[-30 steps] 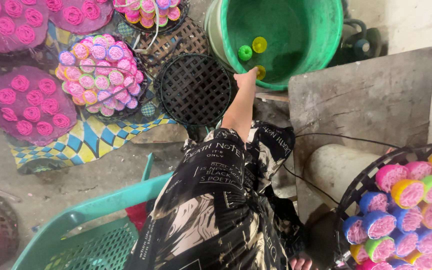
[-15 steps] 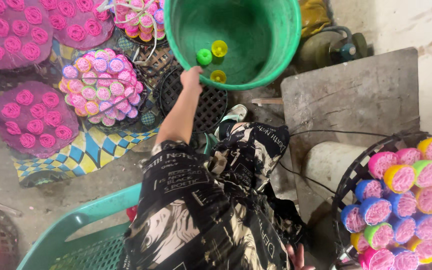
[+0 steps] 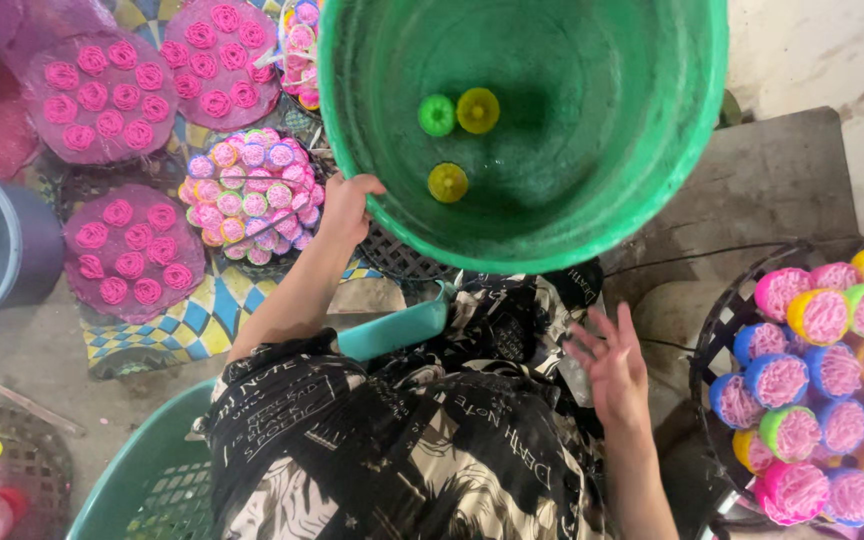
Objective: The person fills a wooden hand mold with pink paste from a bowl, clamps the mold to extrude the paste onto flower-shaped forms held in colorful plastic cups, and places the finished flowers on trays. They also retrieve cups from a green water basin and wipe excess paste from the mold with a small stick.
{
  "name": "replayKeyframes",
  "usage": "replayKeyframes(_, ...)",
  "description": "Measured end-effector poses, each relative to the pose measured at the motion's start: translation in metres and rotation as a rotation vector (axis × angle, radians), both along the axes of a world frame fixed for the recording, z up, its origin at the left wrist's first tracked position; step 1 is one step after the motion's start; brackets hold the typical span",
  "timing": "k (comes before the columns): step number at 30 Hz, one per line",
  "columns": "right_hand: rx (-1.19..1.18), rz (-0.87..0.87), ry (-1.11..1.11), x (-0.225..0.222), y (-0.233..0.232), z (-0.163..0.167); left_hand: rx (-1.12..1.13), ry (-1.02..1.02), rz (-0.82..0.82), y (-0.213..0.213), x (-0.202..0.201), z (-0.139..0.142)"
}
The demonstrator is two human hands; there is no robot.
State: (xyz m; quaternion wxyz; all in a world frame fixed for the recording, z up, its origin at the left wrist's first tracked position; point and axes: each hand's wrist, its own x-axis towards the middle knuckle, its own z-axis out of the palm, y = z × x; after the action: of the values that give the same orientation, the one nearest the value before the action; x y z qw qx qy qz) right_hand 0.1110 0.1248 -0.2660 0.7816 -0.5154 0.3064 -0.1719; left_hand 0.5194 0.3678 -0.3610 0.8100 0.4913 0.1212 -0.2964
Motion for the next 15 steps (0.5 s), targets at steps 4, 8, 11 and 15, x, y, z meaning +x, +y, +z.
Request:
replayKeyframes(4,0.158,-0.237,0.107,0.056,-0.002,-0.004,0.120,-0.150,-0.195,0.020,-0.027,0.022)
replayKeyframes(8,0.099,-0.302,0.220,0.045,0.020,-0.024,0.655,-0.419,-0.305,0.029,-0.035,0.063)
replayKeyframes(11,0.083,-0.335,0.191,0.031,0.027,-0.037,1.214,-1.412,0.138,0.021,-0.039,0.093)
replayKeyframes(15,0.100,-0.331,0.176,0.020,0.026,-0.041,1.097,-1.623,-0.372,-0.044,-0.030,0.096)
